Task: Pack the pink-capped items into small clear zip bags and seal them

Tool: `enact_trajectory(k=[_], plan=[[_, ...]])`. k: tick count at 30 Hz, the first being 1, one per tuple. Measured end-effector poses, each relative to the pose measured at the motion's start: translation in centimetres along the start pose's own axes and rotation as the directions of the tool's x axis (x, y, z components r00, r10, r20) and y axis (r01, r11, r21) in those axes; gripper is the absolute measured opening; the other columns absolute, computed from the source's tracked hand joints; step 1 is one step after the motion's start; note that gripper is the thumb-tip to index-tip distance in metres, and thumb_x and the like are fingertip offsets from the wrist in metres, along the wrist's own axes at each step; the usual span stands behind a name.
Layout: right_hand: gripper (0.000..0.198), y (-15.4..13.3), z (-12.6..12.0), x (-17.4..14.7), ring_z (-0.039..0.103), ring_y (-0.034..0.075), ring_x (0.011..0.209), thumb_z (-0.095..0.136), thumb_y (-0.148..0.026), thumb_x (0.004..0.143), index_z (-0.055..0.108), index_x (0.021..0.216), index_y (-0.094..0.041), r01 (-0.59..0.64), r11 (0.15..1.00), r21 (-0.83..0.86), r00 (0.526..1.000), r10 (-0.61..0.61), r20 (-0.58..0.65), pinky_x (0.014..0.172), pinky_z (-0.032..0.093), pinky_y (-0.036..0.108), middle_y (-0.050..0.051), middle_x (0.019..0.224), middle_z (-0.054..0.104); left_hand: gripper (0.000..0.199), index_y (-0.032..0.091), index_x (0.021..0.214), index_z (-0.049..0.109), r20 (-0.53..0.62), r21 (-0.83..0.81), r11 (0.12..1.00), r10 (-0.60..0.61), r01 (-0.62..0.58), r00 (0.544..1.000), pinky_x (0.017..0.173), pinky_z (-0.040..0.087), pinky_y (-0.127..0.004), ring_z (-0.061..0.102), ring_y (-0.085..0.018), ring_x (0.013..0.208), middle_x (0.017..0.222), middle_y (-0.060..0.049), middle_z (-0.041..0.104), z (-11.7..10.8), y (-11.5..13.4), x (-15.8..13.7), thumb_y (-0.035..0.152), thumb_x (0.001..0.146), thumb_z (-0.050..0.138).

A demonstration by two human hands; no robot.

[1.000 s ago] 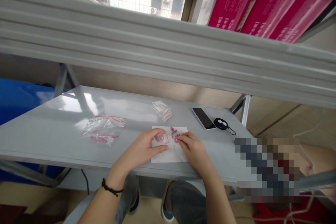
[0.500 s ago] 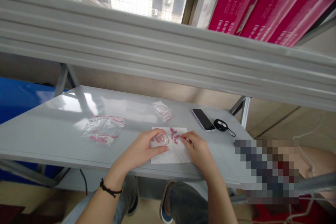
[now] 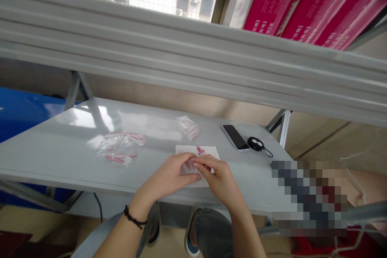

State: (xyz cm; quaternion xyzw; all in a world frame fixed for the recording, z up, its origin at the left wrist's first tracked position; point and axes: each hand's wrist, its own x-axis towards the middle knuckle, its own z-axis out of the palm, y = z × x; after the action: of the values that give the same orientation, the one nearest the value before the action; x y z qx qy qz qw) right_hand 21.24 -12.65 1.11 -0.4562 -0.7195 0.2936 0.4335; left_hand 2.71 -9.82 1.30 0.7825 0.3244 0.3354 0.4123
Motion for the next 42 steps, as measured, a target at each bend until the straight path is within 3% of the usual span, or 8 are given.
enact_trajectory(k=[6, 12, 15, 19, 23, 26, 30, 42], plan=[[0.019, 0.2, -0.7, -0.2, 0.067, 0.023, 0.1, 0.06, -0.032, 0.096, 0.075, 0.107, -0.026, -0.026, 0.995, 0.094, 0.99, 0.039, -0.135, 0.089, 0.053, 0.036, 0.006, 0.109, 0.074, 0.031, 0.022, 0.113, 0.07, -0.036, -0.241, 0.967, -0.099, 0.087, 0.994, 0.089, 0.048, -0.035, 0.064, -0.024, 0.099, 0.109, -0.005, 0.073, 0.0, -0.3, 0.3, 0.037, 0.086, 0.072], [0.023, 0.1, -0.7, -0.3, 0.061, 0.018, 0.093, 0.058, -0.03, 0.097, 0.066, 0.118, -0.029, 0.007, 0.993, 0.116, 0.984, 0.014, -0.176, 0.083, 0.051, 0.031, 0.006, 0.113, 0.065, 0.031, 0.017, 0.105, 0.073, 0.024, -0.749, 0.641, -0.225, 0.167, 0.974, 0.094, 0.048, -0.035, 0.065, -0.021, 0.101, 0.109, -0.009, 0.073, -0.3, -0.7, 0.2, 0.044, 0.091, 0.067], [0.028, -0.3, -0.5, -0.3, 0.059, 0.018, 0.095, 0.057, -0.03, 0.098, 0.062, 0.125, -0.031, 0.004, 0.994, 0.113, 0.992, 0.01, -0.125, 0.085, 0.05, 0.031, 0.006, 0.12, 0.06, 0.035, 0.016, 0.106, 0.074, 0.101, -0.838, 0.499, -0.256, 0.22, 0.961, 0.084, 0.052, -0.033, 0.066, -0.019, 0.091, 0.104, -0.01, 0.073, -0.3, -0.9, -0.1, 0.047, 0.091, 0.066], [0.022, -0.8, -0.2, -0.4, 0.059, 0.018, 0.097, 0.054, -0.03, 0.099, 0.064, 0.119, -0.031, 0.001, 0.987, 0.163, 1.0, 0.001, -0.008, 0.084, 0.05, 0.031, 0.005, 0.122, 0.055, 0.036, 0.015, 0.1, 0.074, 0.18, -0.856, 0.439, -0.242, 0.273, 0.953, 0.078, 0.053, -0.033, 0.065, -0.018, 0.082, 0.096, -0.009, 0.072, 0.1, -1.1, -0.4, 0.049, 0.09, 0.066], [0.009, -1.0, -0.3, -0.5, 0.056, 0.02, 0.109, 0.057, -0.03, 0.098, 0.065, 0.098, -0.027, -0.013, 0.989, 0.148, 0.999, 0.005, 0.049, 0.086, 0.049, 0.031, 0.005, 0.118, 0.055, 0.038, 0.016, 0.092, 0.073, 0.239, -0.803, 0.495, -0.243, 0.333, 0.94, 0.079, 0.052, -0.034, 0.064, -0.019, 0.082, 0.089, -0.008, 0.071, 0.1, -0.9, -0.5, 0.052, 0.092, 0.062], [0.01, -0.9, -0.8, -0.6, 0.053, 0.021, 0.115, 0.058, -0.031, 0.098, 0.062, 0.091, -0.025, -0.001, 0.992, 0.13, 0.998, -0.007, 0.056, 0.09, 0.046, 0.031, 0.005, 0.116, 0.056, 0.039, 0.017, 0.095, 0.073, 0.186, -0.66, 0.679, -0.267, 0.322, 0.946, 0.087, 0.049, -0.036, 0.063, -0.022, 0.093, 0.097, -0.008, 0.072, -0.4, -0.6, -0.5, 0.053, 0.092, 0.06], [0.01, -0.5, -1.4, -0.6, 0.053, 0.016, 0.087, 0.058, -0.031, 0.098, 0.059, 0.091, -0.024, -0.043, 0.992, 0.117, 0.994, 0.031, 0.105, 0.079, 0.044, 0.028, 0.0, 0.092, 0.056, 0.03, 0.018, 0.097, 0.073, 0.041, -0.387, 0.893, -0.234, 0.231, 0.971, 0.086, 0.046, -0.032, 0.06, -0.02, 0.095, 0.099, -0.005, 0.071, -1.0, -0.7, -0.2, 0.046, 0.093, 0.062], [0.006, 0.6, -1.5, -0.9, 0.049, 0.015, 0.074, 0.064, -0.025, 0.092, 0.062, 0.088, -0.022, -0.131, 0.986, 0.099, 0.989, 0.124, 0.078, 0.067, 0.04, 0.026, -0.002, 0.079, 0.057, 0.026, 0.02, 0.103, 0.067, -0.032, -0.287, 0.951, -0.131, 0.116, 0.991, 0.067, 0.041, -0.026, 0.053, -0.014, 0.069, 0.069, 0.004, 0.053, -0.4, -1.0, 0.0, 0.043, 0.096, 0.057]])
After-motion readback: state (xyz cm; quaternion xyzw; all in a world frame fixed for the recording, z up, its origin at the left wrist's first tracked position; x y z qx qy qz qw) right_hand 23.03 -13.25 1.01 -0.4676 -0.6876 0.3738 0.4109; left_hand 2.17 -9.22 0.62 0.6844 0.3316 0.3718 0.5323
